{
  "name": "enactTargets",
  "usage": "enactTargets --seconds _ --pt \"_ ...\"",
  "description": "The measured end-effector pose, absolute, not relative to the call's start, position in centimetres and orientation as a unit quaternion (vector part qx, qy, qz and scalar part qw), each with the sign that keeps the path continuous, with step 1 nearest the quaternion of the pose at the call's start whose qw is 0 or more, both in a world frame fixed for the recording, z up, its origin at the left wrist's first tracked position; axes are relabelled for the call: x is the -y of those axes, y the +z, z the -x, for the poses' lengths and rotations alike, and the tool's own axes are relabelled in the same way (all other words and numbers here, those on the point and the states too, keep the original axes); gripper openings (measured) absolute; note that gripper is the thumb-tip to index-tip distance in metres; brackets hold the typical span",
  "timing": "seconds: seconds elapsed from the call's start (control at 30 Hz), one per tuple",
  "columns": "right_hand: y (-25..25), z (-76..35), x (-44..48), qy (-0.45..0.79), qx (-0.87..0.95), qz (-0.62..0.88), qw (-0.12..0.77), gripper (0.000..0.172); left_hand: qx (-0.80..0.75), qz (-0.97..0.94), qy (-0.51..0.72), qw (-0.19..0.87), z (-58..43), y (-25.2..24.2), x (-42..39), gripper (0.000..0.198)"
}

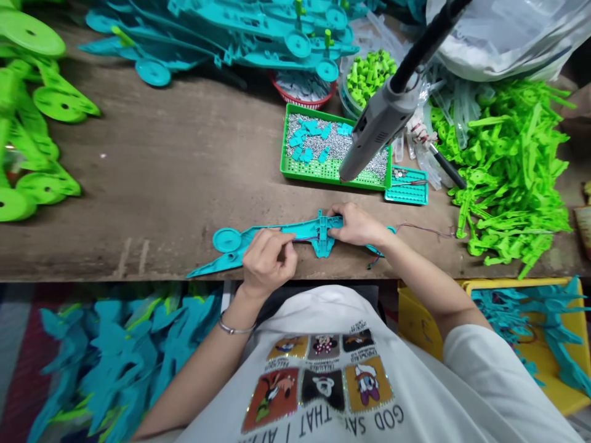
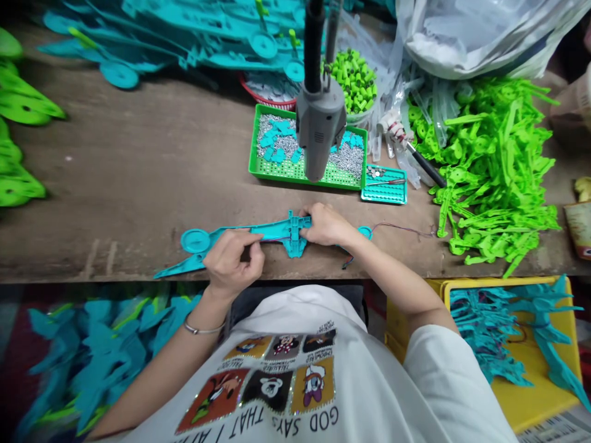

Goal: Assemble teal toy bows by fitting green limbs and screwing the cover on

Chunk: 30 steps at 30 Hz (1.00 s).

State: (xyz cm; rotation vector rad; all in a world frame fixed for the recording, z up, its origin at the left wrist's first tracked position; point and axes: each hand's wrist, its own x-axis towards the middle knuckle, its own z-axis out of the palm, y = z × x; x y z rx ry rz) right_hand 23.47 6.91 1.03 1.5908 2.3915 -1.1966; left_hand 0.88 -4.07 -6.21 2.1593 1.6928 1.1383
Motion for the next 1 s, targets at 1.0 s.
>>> enactTargets --seconds 1.0 --pt "2.6 -30.7 -0.1 -0.413 -0.627 -0.617 -0.237 0.022 -0.643 -0.647 0.366 0.183 -0.5 -3.2 1.9 0.015"
